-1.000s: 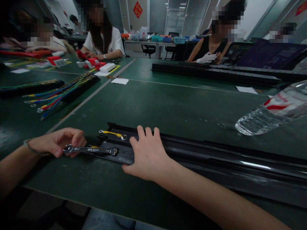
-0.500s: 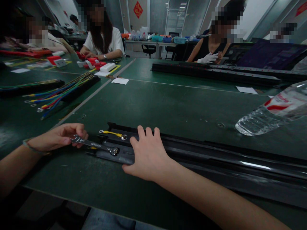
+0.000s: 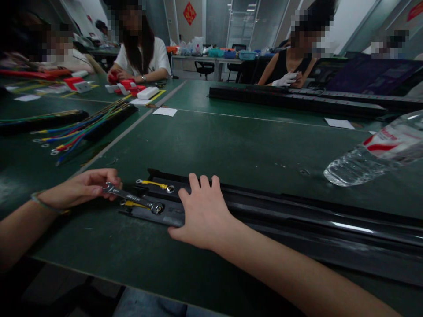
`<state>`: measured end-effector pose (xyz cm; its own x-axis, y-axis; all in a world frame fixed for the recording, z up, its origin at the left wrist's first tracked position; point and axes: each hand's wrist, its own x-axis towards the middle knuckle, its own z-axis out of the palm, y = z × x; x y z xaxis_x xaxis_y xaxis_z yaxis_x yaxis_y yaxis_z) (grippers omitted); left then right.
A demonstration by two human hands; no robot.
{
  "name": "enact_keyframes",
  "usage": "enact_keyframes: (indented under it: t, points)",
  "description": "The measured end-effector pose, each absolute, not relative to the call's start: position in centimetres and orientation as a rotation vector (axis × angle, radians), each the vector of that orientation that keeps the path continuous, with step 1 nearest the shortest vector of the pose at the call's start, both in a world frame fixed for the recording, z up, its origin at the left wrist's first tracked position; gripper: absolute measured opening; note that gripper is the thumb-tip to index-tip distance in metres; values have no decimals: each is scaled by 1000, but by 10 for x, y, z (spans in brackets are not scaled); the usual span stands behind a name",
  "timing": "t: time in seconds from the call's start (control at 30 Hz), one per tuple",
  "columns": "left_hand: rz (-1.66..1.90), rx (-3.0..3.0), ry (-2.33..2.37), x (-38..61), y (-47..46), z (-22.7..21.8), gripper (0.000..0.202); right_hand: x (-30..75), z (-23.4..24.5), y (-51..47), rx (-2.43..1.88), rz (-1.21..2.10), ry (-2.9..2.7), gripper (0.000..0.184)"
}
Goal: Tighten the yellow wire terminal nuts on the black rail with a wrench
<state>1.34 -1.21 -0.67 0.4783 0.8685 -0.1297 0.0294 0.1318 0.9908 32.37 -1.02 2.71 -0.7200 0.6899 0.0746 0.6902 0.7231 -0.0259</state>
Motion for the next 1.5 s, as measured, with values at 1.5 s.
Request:
enact_keyframes:
  t: [1.5]
  points:
    - [689,1343,871,14,-13,-5,22,324,26,-9,-1147,-7,-2865,67]
